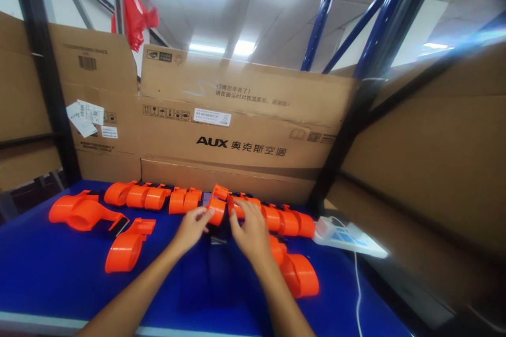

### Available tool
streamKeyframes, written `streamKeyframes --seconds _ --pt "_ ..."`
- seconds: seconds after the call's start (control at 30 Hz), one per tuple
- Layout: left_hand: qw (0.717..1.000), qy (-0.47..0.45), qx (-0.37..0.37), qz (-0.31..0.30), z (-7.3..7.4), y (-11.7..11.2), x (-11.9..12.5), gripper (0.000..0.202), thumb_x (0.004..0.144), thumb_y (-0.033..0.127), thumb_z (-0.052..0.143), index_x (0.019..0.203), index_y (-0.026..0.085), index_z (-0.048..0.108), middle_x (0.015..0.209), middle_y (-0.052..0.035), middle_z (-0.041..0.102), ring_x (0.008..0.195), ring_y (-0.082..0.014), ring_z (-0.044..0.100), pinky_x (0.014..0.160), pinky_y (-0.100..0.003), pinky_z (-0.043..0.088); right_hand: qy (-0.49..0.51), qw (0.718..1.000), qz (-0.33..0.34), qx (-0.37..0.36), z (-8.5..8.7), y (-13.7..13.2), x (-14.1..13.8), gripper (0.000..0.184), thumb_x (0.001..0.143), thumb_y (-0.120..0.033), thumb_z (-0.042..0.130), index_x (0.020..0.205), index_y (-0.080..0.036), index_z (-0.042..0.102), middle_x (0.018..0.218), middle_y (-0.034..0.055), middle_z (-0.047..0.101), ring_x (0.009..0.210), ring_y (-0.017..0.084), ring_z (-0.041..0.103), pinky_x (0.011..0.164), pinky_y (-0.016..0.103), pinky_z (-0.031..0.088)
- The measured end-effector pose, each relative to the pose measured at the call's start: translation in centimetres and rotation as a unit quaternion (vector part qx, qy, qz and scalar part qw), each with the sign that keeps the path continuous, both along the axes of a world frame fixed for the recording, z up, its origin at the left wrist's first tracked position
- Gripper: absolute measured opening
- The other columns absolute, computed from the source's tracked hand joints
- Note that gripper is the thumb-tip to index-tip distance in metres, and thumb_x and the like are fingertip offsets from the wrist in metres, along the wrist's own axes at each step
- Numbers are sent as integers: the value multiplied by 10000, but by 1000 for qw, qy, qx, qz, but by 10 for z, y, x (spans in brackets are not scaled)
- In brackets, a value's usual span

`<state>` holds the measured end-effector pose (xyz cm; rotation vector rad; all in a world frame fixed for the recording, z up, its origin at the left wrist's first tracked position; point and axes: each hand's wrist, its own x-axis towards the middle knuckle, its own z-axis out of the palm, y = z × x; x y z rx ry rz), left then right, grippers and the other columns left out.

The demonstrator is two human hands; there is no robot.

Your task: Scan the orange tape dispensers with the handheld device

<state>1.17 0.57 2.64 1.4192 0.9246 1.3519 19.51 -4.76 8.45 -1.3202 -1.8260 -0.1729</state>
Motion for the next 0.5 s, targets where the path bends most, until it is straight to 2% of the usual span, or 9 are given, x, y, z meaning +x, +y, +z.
streamKeyframes --seconds 0.07,0.17,0.23,0.3,0.43,0.5 --pt "999 36 1 -8 3 3 3 406 800 559 624 686 173 672 636 -32 633 669 -213 619 550 -267 477 -82 995 -50 -34 18 2 11 340 931 -290 495 1230 -200 631 1166 128 667 1097 296 565 963 426 420" --pt "994 106 24 -3 12 9 8 482 838 604 537 637 175 624 587 -9 582 646 -198 574 570 -267 434 -221 964 -86 -117 36 16 23 416 905 -315 536 1300 -196 584 1243 151 630 1158 328 513 948 447 376" --pt "987 151 52 18 18 14 13 510 855 620 498 615 180 587 555 11 527 597 -170 516 559 -258 378 -292 941 -72 -152 40 30 26 594 837 -341 634 1395 -195 493 1380 164 547 1242 351 456 976 456 336" --pt "979 185 72 42 22 18 17 519 867 624 475 596 187 553 529 27 478 554 -151 462 545 -256 321 -346 921 -43 -173 40 44 25 707 760 -352 721 1402 -187 473 1450 169 485 1300 356 412 1012 440 294" --pt "969 218 86 77 22 24 28 522 889 612 438 575 202 516 493 32 448 528 -153 444 542 -266 268 -370 910 -30 -185 36 61 25 510 779 -336 706 1241 -157 587 1204 168 661 1141 315 555 961 386 315" --pt "963 230 97 98 21 27 35 517 902 597 427 576 205 513 493 24 463 537 -159 459 550 -268 264 -372 909 -35 -185 35 63 28 455 785 -338 698 1184 -138 607 1112 177 689 1062 313 592 921 383 331"
